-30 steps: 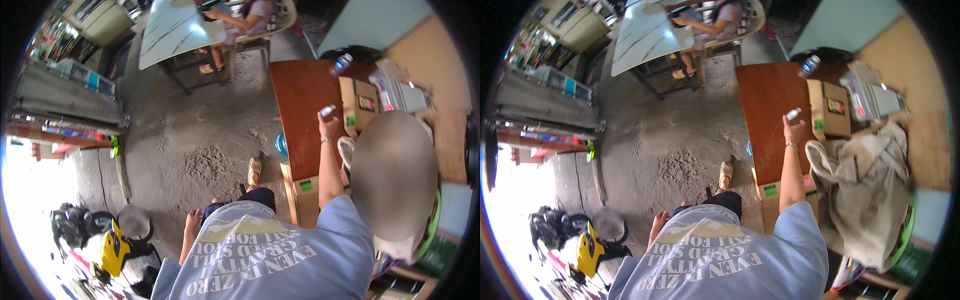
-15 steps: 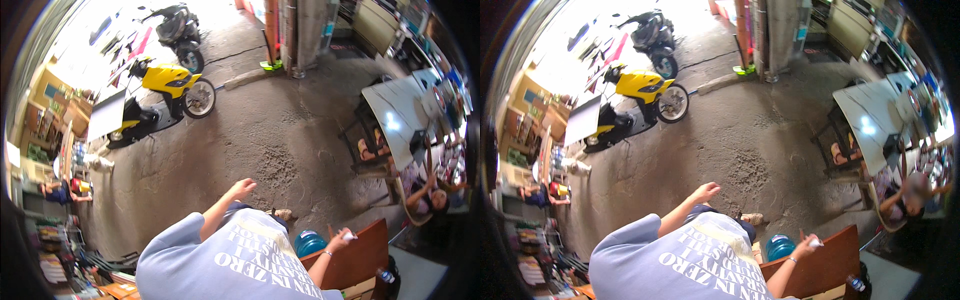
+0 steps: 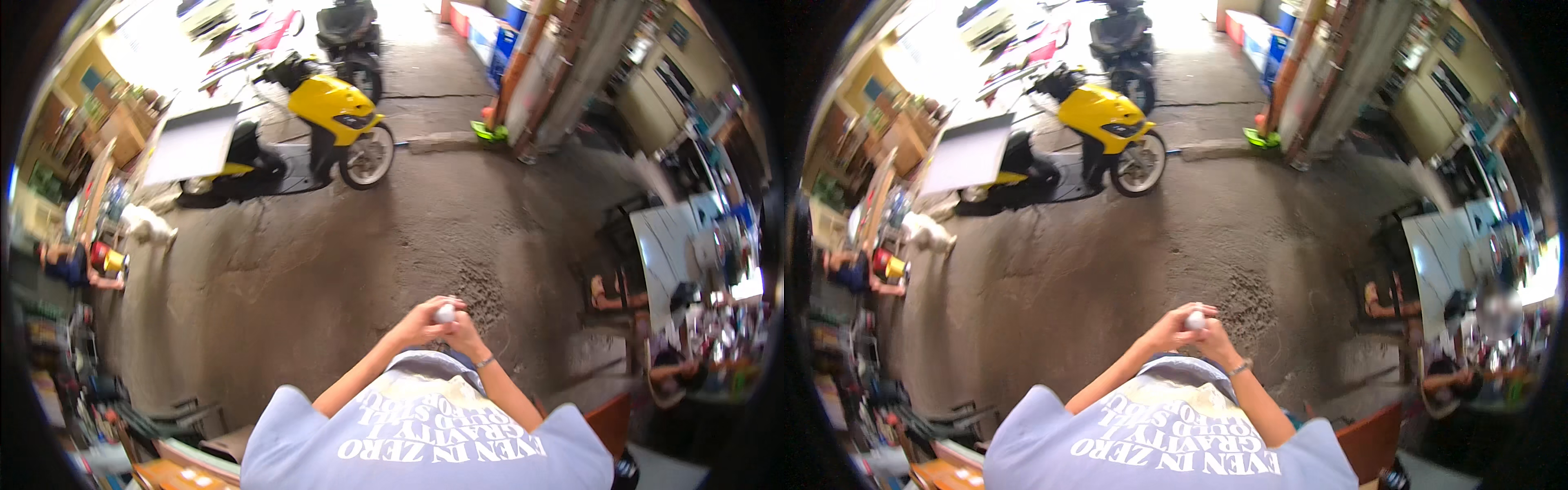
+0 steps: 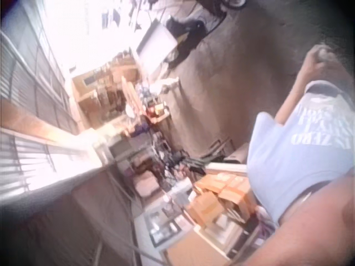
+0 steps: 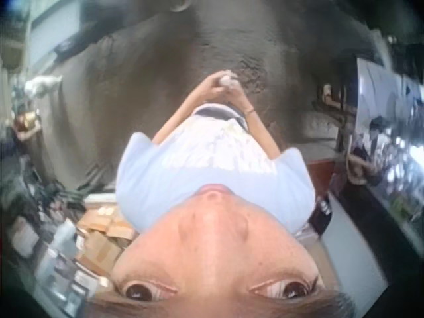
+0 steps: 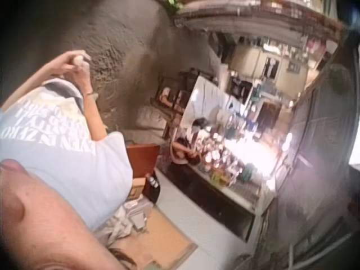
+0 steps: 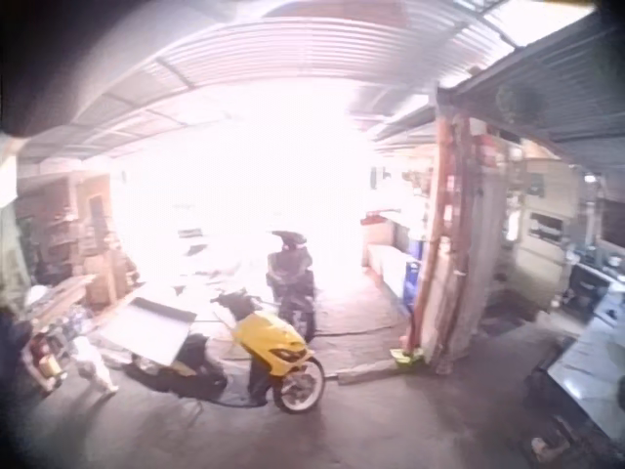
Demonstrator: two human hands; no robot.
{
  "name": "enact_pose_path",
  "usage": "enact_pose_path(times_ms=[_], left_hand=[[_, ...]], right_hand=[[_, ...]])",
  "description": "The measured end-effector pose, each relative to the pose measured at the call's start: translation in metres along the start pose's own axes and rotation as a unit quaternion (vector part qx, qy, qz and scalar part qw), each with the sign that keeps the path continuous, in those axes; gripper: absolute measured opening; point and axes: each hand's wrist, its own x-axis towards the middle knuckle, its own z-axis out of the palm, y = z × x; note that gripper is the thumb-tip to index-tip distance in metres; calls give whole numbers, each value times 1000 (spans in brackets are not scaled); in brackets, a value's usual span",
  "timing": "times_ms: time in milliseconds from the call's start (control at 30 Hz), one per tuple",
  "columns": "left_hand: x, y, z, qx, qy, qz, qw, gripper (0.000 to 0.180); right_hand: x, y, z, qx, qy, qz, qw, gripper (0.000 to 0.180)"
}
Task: The person measures and fits a white plastic strip into a red mesh frame, then applies glue from a small bottle to the strip and inserts it into the frame. They wipe the frame with a cloth and continue applying glue to additional strips.
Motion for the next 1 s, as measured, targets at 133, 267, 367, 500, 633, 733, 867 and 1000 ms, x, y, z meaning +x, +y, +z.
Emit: enact_pose_path(times_ms=[133, 267, 367, 500, 633, 733, 867, 1000], left_hand=[[-34, 6, -44, -78, 40, -135, 987, 39], [-40, -40, -48, -197, 119, -65, 971, 42], [-26, -51, -33, -195, 61, -49, 978, 35], [-4, -57, -20, -196, 26, -92, 976, 29], [32, -50, -6, -166, 3, -127, 978, 25], [65, -48, 13, -121, -11, -103, 987, 19], [104, -49, 54, -90, -38, -115, 989, 15], [144, -65, 122, -85, -72, -126, 986, 15]], right_hand=[[25, -18, 55, 121, -47, 94, 987, 23], [35, -54, 53, 57, -51, 127, 989, 34], [12, -37, 34, -127, -1, 52, 991, 37], [-23, -23, 2, -129, 35, 120, 984, 37], [-58, 2, -21, -138, 87, 176, 971, 36], [-78, 25, -43, -138, 98, 187, 968, 36], [-97, 48, -93, -143, 96, 200, 965, 38], [-128, 60, -162, -188, 119, 202, 954, 40]])
